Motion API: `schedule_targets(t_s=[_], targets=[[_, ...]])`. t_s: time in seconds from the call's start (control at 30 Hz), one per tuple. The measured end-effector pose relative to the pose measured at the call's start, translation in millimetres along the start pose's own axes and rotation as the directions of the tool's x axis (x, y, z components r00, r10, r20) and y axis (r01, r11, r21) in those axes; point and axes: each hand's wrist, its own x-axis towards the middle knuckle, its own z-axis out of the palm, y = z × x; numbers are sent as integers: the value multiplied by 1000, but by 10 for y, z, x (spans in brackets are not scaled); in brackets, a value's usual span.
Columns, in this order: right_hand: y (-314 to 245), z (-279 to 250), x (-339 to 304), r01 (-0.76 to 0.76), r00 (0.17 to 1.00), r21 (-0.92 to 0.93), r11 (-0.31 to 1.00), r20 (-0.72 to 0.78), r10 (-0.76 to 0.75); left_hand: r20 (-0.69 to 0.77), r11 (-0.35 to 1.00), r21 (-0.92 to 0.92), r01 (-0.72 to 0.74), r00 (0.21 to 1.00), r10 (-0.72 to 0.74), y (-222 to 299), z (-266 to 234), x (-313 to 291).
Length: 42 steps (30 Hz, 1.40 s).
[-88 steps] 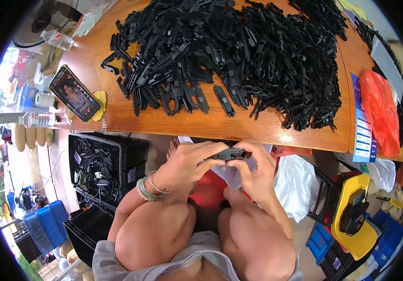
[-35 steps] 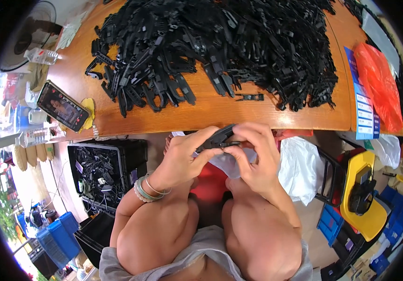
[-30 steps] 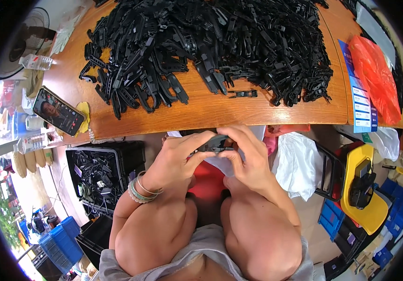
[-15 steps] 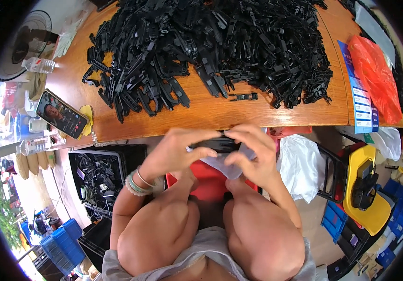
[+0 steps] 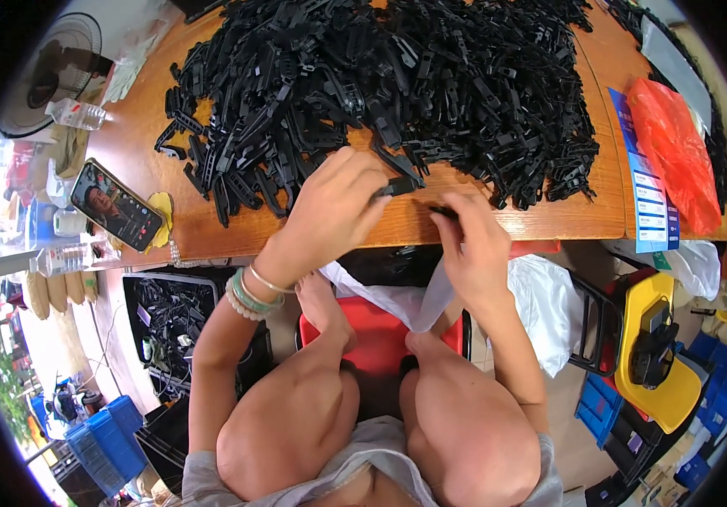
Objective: The person assembles small black plastic components by joining pieces together by hand, then gathers and rearranges piles of plastic parts on the table.
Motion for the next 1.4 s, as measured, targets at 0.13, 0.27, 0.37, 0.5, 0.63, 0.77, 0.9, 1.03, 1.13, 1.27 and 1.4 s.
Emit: schedule_targets(t_s=[0.13,0.27,0.37,0.5,0.63,0.77,0.9,1.03,1.13,1.27,1.4], targets=[[-171,-214,-93,-293,956,467,834,140,257,-149,667,-703,246,867,-476,268,-4,-159],[-222,-217,-192,-470,883,827,309,438,169,351,-53,-922,383,775,-526,378,-50,-252],[-210,-148,-252,-408,912,829,382,357,201,481,-208,-876,435,754,-447,417,-33,-293],[-256,-97,-305,-298,954,797,525,230,193,497,-177,-865,469,755,-426,445,50,-389],[-203,-66,-344,-238,968,775,585,141,207,359,11,-913,408,814,-458,646,-45,-359],[-210,-99,-350,-317,938,820,477,196,286,54,555,-758,344,880,-472,718,-93,-362],[-164,-51,-365,-136,987,689,712,34,156,62,677,-652,342,913,-402,650,-111,-403],[-178,-143,-339,-92,992,515,852,118,35,94,680,-679,277,952,-293,639,-90,-431],[-138,-145,-379,-63,993,466,883,114,10,90,712,-655,253,962,-259,653,-90,-416],[-137,-143,-412,-82,995,475,876,86,47,54,699,-681,218,967,-249,643,-89,-399],[-193,-139,-381,-247,968,525,814,178,180,-4,681,-711,174,968,-252,597,-12,-447]])
